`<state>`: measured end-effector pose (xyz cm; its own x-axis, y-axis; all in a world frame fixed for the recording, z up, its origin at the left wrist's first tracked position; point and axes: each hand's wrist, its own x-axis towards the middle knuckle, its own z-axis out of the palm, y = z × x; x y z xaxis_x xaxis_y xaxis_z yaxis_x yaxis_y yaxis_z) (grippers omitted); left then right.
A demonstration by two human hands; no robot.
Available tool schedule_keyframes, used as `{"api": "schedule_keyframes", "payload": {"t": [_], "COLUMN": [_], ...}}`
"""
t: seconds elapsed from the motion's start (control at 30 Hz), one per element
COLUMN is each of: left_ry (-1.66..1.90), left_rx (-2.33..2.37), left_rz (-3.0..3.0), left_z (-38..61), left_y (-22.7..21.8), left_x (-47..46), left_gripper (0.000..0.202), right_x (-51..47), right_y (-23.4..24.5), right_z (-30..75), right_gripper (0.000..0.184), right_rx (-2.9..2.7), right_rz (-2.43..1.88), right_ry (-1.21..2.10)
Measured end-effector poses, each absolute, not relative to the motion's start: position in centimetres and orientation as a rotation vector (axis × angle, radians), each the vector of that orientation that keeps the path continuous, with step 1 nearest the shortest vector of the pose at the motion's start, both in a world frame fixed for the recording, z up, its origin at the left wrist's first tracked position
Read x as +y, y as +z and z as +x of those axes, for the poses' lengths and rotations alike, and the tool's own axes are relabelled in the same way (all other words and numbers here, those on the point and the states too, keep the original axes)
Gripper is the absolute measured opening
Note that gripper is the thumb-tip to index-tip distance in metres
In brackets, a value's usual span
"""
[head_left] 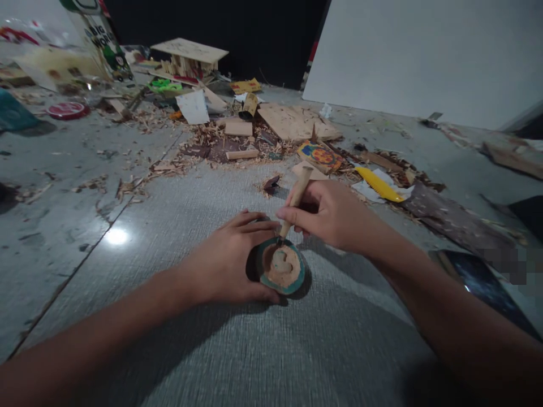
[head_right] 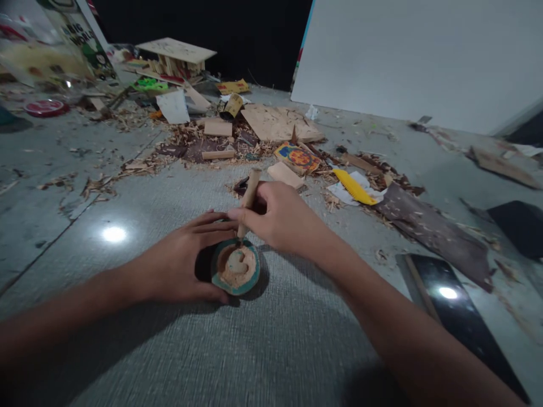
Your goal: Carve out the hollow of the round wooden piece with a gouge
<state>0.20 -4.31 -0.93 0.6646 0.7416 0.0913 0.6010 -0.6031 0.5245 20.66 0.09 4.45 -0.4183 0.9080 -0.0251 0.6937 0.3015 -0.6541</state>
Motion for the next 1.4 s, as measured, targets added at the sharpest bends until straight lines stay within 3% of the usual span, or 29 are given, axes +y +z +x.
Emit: {"api": "schedule_keyframes", "payload": {"t": [0.23, 0.37, 0.67, 0.83, 1.07, 1.27, 1.4], "left_ry": [0.465, 0.477, 0.498, 0.465, 0.455, 0.445, 0.451], "left_rx": [1.031, 1.018, 1.019, 1.050, 1.024, 1.031, 1.025], "left_rz": [2.415, 2.439, 2.413, 2.424, 2.455, 2.462, 2.464], "left_z": [0.2, 0.1, -0.1, -0.2, 0.1, 0.1, 0.1], "left_y": [-1.1, -1.1, -1.2, -1.3, -1.1, -1.2, -1.2], "left_x": [-4.4, -4.3, -4.4, -4.5, -4.4, -4.4, -4.4], "left_gripper": [0.088, 0.087, 0.089, 0.094, 0.090, 0.093, 0.091], "right_x": [1.3, 0.7, -3.0, -3.9, -2.7, -0.6, -0.2], "right_y": [1.7, 2.0, 4.5, 5.1, 4.4, 2.9, 1.8], "right_z": [22.1, 22.7, 21.3, 21.1, 21.4, 22.3, 22.6], "right_gripper": [0.026, 0.029, 0.015, 0.015, 0.016, 0.022, 0.028], "right_rx": [-1.755, -1.745, -2.108, -2.225, -2.086, -1.834, -1.681], "right_rz": [-1.391, -1.355, -1.258, -1.296, -1.332, -1.366, -1.405], "right_ry": [1.516, 1.416, 0.811, 0.713, 0.824, 1.292, 1.429]}}
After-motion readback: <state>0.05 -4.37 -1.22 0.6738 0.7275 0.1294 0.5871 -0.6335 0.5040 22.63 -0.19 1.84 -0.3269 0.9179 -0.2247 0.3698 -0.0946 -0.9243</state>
